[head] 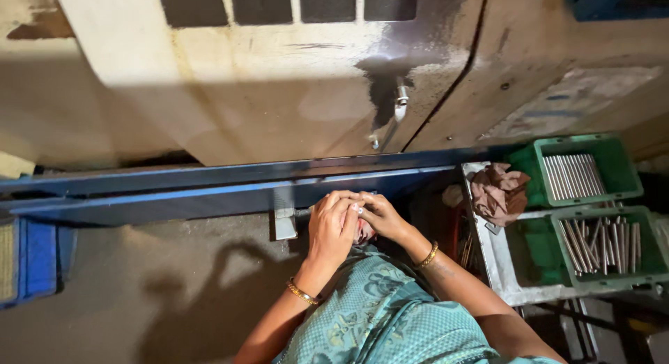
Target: The person repeatedly wipes a section of a machine's exterior surface with a cloth, then uses a metal rod to scrape or clean the same area. The person opens and closes the machine door multiple times during the process.
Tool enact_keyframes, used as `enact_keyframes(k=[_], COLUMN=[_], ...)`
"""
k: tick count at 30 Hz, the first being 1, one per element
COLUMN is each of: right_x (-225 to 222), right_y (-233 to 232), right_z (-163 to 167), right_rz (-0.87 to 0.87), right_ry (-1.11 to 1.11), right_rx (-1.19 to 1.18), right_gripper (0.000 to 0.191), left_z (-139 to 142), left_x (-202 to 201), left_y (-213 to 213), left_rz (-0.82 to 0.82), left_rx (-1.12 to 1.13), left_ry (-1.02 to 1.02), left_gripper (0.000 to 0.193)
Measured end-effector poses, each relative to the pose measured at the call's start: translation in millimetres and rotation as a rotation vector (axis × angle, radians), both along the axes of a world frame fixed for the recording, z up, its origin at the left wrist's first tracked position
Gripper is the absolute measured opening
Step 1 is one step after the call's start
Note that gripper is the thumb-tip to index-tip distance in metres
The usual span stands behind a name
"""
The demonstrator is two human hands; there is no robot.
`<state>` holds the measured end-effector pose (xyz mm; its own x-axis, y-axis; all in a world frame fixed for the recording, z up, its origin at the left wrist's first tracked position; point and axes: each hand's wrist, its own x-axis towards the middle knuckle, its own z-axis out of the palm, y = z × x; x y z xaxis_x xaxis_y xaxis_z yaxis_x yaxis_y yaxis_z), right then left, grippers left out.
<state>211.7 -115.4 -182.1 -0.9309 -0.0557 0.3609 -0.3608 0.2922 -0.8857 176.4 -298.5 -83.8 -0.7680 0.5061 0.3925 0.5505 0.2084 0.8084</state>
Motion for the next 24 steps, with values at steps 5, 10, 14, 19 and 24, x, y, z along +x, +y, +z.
enact_keyframes(k=[5, 10, 14, 19, 24], right_x=[11, 32, 41, 64, 125], right_y=[18, 42, 78, 141, 204], right_z=[-1, 16, 21, -9, -48], right_rz=[-0.05, -0.229, -0.452, -0.617, -0.824], right_ry=[-0.068, 0.052, -0.051, -0.466, -0.644], right_rx=[-0.004, 0.034, 0.084, 0.369, 0.199], right_gripper=[0.011, 0.015, 0.022, 0.021, 0.022], left_z=[-4, -19, -42, -57, -47], left_x=[-7, -6, -1, 3, 26], left_y=[14, 42, 81, 130, 178], left_rz=[-0.124, -0.292, -0.293, -0.444, -0.609], left_rx=[0.085, 0.172, 0.12, -0.18, -0.286], left_ry=[-0.092, -0.277, -0.196, -0.154, -0.236], left_gripper=[0.022, 0.033, 0.052, 0.049, 0.038])
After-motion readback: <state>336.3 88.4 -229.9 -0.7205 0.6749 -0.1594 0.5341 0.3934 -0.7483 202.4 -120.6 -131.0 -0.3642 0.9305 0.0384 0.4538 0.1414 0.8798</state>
